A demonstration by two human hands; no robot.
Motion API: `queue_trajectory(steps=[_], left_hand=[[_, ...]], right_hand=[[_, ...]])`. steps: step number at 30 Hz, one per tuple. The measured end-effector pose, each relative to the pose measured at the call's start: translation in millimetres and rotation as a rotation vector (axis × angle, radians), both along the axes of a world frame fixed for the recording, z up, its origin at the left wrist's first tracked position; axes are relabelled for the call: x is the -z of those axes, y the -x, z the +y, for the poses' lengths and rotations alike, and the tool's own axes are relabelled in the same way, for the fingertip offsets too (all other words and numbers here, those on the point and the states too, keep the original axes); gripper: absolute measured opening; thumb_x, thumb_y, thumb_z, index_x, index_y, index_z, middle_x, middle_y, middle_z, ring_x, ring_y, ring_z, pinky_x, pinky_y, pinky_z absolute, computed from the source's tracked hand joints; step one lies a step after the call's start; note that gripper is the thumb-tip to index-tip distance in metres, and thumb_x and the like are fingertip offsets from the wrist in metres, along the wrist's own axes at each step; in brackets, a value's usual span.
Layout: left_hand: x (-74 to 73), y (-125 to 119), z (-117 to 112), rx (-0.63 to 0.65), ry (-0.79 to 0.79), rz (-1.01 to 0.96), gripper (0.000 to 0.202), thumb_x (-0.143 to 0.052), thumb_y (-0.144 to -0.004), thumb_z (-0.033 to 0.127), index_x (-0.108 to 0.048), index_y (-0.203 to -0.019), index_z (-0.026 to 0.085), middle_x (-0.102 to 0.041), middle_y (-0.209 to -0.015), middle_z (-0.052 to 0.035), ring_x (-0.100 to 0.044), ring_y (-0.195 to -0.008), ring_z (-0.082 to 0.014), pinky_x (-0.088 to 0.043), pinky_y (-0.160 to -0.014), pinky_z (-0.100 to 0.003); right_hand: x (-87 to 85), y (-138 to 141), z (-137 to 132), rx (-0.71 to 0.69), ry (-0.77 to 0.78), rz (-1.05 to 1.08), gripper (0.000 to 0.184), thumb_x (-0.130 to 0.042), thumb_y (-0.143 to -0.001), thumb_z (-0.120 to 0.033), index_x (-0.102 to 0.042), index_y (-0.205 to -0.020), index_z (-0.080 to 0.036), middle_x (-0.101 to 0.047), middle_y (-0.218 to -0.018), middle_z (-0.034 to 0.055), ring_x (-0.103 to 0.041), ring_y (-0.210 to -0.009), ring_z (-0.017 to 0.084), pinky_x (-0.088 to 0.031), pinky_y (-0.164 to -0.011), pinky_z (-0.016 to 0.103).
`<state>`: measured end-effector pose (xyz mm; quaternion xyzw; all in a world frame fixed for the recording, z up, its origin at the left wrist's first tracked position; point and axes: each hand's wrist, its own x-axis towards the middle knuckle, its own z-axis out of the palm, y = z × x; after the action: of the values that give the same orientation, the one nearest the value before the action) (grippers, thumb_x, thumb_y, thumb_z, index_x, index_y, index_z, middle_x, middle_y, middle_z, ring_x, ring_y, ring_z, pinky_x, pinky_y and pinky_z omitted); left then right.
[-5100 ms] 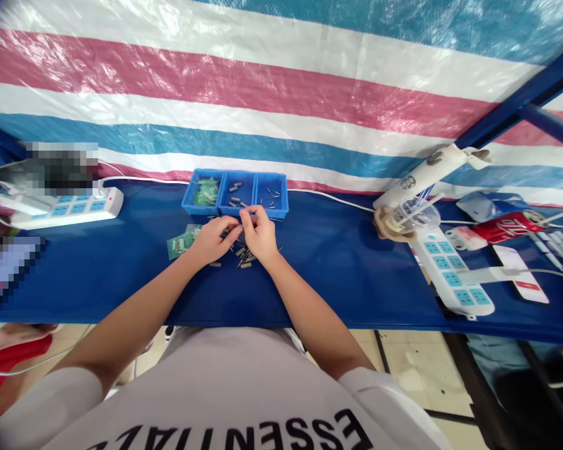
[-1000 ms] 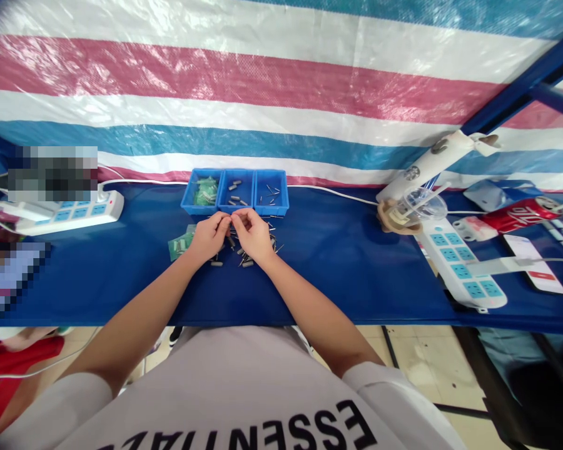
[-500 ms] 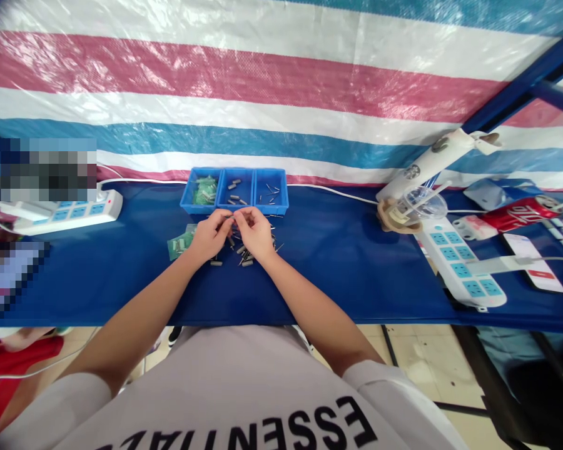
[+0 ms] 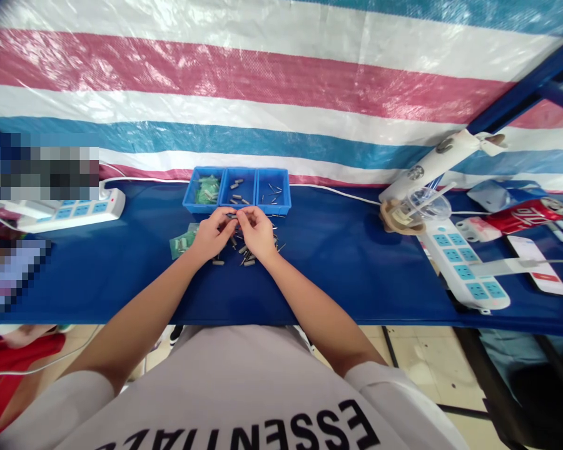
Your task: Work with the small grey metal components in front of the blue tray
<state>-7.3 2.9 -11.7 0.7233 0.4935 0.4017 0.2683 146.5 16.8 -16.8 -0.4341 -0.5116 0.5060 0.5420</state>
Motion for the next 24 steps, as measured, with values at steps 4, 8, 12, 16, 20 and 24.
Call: queue_trajectory(steps=[4, 8, 12, 16, 20, 24], left_hand=[[1.2, 0.1, 1.0, 0.001, -0.015, 0.040, 0.027, -0.051, -0.103, 0.040, -0.060, -0.119, 0.021, -0.072, -0.078, 0.0023, -0.067, -0.065, -0.0126, -0.050, -0.069, -0.024], [1.1, 2.5, 3.0, -0.050, -0.043, 0.113, 0.032, -0.045, -0.105, 0.046, -0.064, -0.105, 0.020, -0.070, -0.074, 0.0007, -0.066, -0.067, -0.0146, -0.047, -0.068, -0.026], [0.4, 5.1, 4.0, -0.079, -0.058, 0.143, 0.040, -0.040, -0.106, 0.050, -0.064, -0.095, 0.020, -0.068, -0.071, 0.0000, -0.065, -0.068, -0.0155, -0.046, -0.068, -0.027], [1.6, 6.2, 4.4, -0.085, -0.077, 0.136, 0.042, -0.038, -0.107, 0.051, -0.064, -0.095, 0.020, -0.066, -0.068, 0.0002, -0.064, -0.067, -0.0156, -0.045, -0.065, -0.027], [3.0, 5.1, 3.9, -0.093, -0.080, 0.105, 0.039, -0.041, -0.106, 0.050, -0.066, -0.103, 0.019, -0.068, -0.072, 0.0000, -0.065, -0.068, -0.0149, -0.045, -0.066, -0.026], [4.0, 2.4, 2.9, -0.065, -0.054, 0.039, 0.033, -0.049, -0.104, 0.046, -0.063, -0.119, 0.020, -0.070, -0.076, 0.0013, -0.065, -0.065, -0.0129, -0.047, -0.066, -0.024]], right_hand=[[0.9, -0.5, 0.2, -0.004, -0.003, -0.011, 0.045, -0.069, -0.084, -0.064, -0.063, -0.095, -0.021, -0.065, -0.073, -0.0012, -0.058, -0.064, 0.012, -0.048, -0.061, 0.027], [4.0, -0.5, -1.0, -0.030, -0.055, -0.051, 0.039, -0.066, -0.089, -0.060, -0.064, -0.097, -0.022, -0.068, -0.081, 0.0006, -0.063, -0.073, 0.014, -0.050, -0.066, 0.028], [6.7, -0.5, -1.3, -0.052, -0.099, -0.078, 0.035, -0.065, -0.091, -0.056, -0.064, -0.102, -0.022, -0.068, -0.086, 0.0019, -0.063, -0.078, 0.015, -0.050, -0.069, 0.029], [8.7, -0.3, -0.6, -0.081, -0.142, -0.110, 0.031, -0.067, -0.091, -0.050, -0.064, -0.105, -0.022, -0.061, -0.080, -0.0009, -0.058, -0.072, 0.013, -0.048, -0.068, 0.029], [8.0, 0.4, -0.7, -0.064, -0.137, -0.094, 0.032, -0.069, -0.088, -0.049, -0.064, -0.105, -0.022, -0.059, -0.079, -0.0016, -0.057, -0.070, 0.013, -0.048, -0.068, 0.029], [3.2, 0.2, 0.4, -0.046, -0.059, -0.025, 0.039, -0.071, -0.085, -0.055, -0.063, -0.104, -0.022, -0.064, -0.078, -0.0009, -0.058, -0.067, 0.013, -0.049, -0.064, 0.029]])
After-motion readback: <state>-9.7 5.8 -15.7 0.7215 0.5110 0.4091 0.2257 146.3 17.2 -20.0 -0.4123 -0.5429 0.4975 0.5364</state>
